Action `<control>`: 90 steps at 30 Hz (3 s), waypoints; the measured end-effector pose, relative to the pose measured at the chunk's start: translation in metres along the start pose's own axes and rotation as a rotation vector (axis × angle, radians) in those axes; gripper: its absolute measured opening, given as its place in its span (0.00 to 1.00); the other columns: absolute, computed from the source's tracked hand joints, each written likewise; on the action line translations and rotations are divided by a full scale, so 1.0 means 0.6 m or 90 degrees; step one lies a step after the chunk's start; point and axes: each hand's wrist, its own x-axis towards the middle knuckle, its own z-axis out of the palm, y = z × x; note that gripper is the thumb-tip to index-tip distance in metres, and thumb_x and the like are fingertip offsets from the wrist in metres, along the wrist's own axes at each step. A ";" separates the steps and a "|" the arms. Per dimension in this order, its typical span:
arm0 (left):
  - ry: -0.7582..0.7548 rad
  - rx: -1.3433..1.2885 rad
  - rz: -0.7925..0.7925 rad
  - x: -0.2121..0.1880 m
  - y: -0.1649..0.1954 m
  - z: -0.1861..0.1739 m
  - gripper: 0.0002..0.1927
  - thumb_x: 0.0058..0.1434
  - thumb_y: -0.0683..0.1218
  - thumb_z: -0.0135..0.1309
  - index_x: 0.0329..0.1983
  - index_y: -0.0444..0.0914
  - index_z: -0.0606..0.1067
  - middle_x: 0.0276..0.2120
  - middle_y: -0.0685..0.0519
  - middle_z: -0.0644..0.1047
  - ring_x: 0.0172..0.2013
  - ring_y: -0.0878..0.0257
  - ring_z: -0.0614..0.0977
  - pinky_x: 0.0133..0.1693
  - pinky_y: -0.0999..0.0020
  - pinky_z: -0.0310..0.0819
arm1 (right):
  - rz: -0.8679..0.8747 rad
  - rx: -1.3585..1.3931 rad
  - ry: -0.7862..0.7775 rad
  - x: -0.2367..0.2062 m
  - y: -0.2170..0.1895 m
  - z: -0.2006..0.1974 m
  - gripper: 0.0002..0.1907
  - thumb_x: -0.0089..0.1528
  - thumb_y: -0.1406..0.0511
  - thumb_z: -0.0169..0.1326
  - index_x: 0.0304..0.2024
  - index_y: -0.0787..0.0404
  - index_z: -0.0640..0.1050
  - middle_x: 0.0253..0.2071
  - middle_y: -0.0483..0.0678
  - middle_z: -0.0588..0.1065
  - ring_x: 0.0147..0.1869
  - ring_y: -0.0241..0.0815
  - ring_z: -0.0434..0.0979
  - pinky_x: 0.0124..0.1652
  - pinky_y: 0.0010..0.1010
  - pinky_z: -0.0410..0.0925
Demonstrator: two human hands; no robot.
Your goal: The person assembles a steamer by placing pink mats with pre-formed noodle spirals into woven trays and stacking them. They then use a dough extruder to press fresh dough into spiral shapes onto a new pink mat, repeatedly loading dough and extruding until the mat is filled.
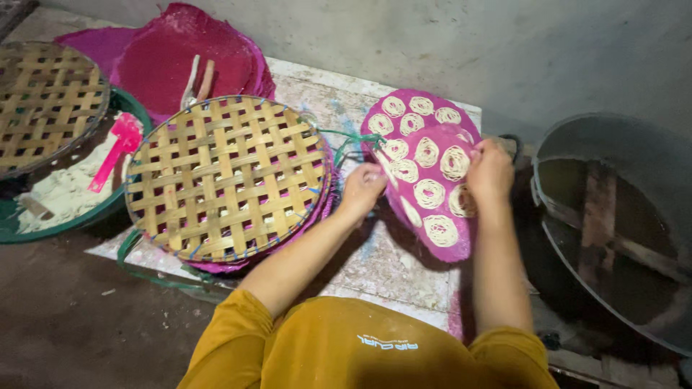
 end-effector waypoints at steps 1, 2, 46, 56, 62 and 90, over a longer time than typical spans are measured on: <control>-0.030 -0.045 -0.035 0.011 0.028 -0.007 0.16 0.60 0.44 0.59 0.49 0.34 0.73 0.32 0.52 0.77 0.30 0.67 0.78 0.29 0.70 0.71 | -0.035 0.009 -0.001 0.003 -0.014 -0.028 0.06 0.64 0.67 0.57 0.42 0.63 0.77 0.43 0.61 0.77 0.48 0.64 0.77 0.46 0.52 0.69; -0.057 -0.060 0.026 0.022 0.059 -0.015 0.15 0.60 0.43 0.60 0.49 0.34 0.74 0.33 0.54 0.78 0.31 0.68 0.78 0.32 0.73 0.72 | -0.065 0.008 -0.008 0.004 -0.029 -0.056 0.06 0.65 0.67 0.58 0.42 0.63 0.78 0.42 0.61 0.78 0.47 0.64 0.78 0.46 0.52 0.69; 0.390 0.162 0.109 -0.219 0.104 -0.799 0.13 0.64 0.40 0.57 0.51 0.34 0.74 0.42 0.50 0.79 0.41 0.64 0.81 0.41 0.70 0.79 | 0.129 0.638 -0.223 -0.063 -0.364 0.208 0.10 0.68 0.70 0.57 0.52 0.62 0.76 0.39 0.43 0.76 0.31 0.31 0.75 0.31 0.23 0.70; 0.428 0.726 0.151 -0.272 -0.030 -0.750 0.40 0.42 0.34 0.60 0.63 0.33 0.67 0.57 0.37 0.71 0.56 0.36 0.75 0.57 0.53 0.71 | 0.084 0.653 -0.177 -0.082 -0.330 0.200 0.07 0.73 0.73 0.57 0.53 0.65 0.76 0.41 0.46 0.76 0.35 0.32 0.74 0.35 0.24 0.70; 0.565 0.463 0.111 -0.325 0.073 -0.734 0.37 0.47 0.39 0.70 0.60 0.35 0.66 0.52 0.42 0.74 0.54 0.47 0.79 0.59 0.56 0.73 | 0.061 0.725 -0.277 -0.098 -0.431 0.119 0.10 0.71 0.73 0.56 0.55 0.64 0.75 0.43 0.45 0.76 0.39 0.32 0.75 0.37 0.23 0.68; 0.266 0.293 0.211 -0.110 0.294 -0.753 0.52 0.52 0.42 0.67 0.76 0.42 0.50 0.58 0.43 0.76 0.57 0.55 0.80 0.58 0.61 0.77 | -0.546 0.171 -0.618 -0.194 -0.713 -0.005 0.36 0.48 0.59 0.70 0.54 0.62 0.68 0.52 0.54 0.70 0.60 0.58 0.66 0.54 0.46 0.66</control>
